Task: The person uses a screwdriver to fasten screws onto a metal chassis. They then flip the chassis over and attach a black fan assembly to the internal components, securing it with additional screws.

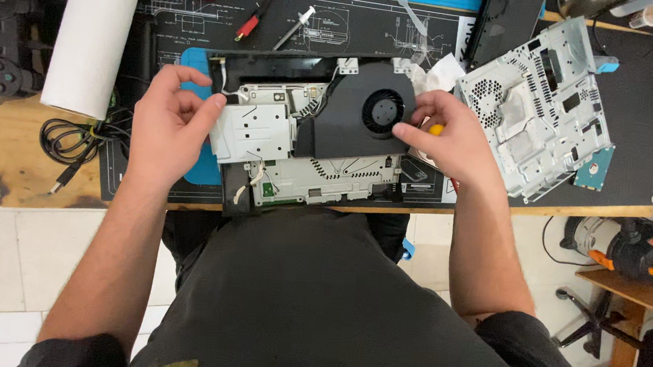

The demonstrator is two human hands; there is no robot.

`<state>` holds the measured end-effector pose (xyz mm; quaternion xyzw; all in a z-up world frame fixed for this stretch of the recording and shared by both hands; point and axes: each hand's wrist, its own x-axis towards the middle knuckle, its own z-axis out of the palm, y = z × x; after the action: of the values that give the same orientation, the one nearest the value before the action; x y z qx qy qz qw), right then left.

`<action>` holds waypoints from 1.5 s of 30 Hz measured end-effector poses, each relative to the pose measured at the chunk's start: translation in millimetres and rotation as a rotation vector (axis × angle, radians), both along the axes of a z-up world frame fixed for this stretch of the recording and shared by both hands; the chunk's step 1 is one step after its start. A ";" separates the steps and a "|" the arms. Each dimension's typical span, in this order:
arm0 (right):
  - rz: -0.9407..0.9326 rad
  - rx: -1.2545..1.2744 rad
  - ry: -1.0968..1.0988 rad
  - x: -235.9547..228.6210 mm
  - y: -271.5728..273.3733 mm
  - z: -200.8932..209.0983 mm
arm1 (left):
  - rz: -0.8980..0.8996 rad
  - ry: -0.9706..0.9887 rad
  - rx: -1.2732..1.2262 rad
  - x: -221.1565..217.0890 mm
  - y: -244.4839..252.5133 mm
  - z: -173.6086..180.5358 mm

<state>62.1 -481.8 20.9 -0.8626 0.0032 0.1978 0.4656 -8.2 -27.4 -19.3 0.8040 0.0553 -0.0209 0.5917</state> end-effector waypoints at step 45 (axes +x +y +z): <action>1.065 -0.472 -0.402 21.1 143.2 52.0 | -0.284 0.216 0.507 16.3 -1.3 48.0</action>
<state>83.2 -338.6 72.9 -0.8458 -0.4725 0.2305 0.0910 8.1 -28.7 28.7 0.9187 0.0084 -0.1745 0.3541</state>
